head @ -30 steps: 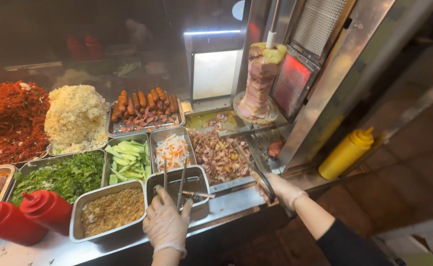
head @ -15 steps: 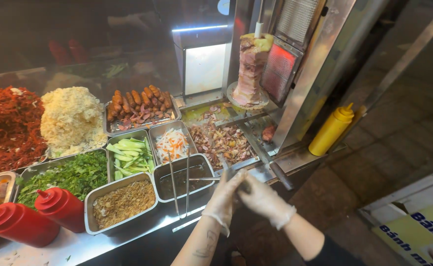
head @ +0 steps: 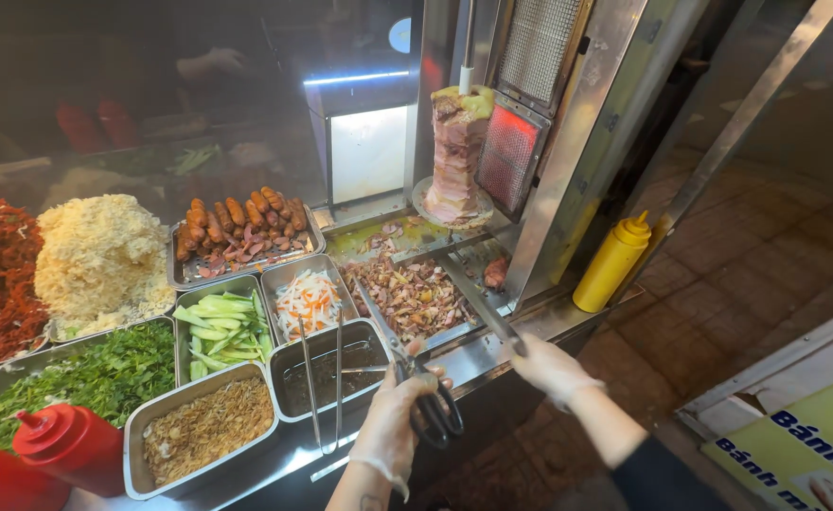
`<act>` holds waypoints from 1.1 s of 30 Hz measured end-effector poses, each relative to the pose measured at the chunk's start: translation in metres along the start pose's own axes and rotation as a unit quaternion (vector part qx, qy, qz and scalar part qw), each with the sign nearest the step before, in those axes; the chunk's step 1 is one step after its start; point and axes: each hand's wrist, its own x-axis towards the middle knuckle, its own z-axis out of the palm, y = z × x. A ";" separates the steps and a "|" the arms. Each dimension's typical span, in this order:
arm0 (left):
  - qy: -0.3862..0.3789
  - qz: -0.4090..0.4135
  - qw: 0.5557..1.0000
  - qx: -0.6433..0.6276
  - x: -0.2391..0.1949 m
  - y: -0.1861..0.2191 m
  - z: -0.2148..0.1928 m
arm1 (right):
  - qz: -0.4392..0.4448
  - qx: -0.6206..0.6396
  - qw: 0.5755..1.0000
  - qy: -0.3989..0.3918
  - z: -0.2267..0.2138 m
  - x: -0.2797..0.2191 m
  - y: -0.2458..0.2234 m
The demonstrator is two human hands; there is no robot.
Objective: Cutting meat from a rotisserie and organizing food ingredients in a display case
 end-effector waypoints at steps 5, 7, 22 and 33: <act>0.010 0.006 1.000 -0.014 -0.005 0.010 -0.011 | 0.017 0.131 0.991 -0.020 -0.023 -0.062 0.058; 0.014 0.019 0.999 -0.022 -0.003 0.013 -0.017 | 0.064 0.175 0.981 -0.047 -0.022 -0.068 0.077; 0.005 0.020 1.000 0.011 -0.025 0.017 -0.024 | 0.032 0.288 0.957 -0.031 0.027 -0.039 0.029; 0.036 0.030 0.998 -0.032 -0.021 0.001 -0.058 | -0.006 0.150 0.987 -0.048 0.012 -0.070 -0.004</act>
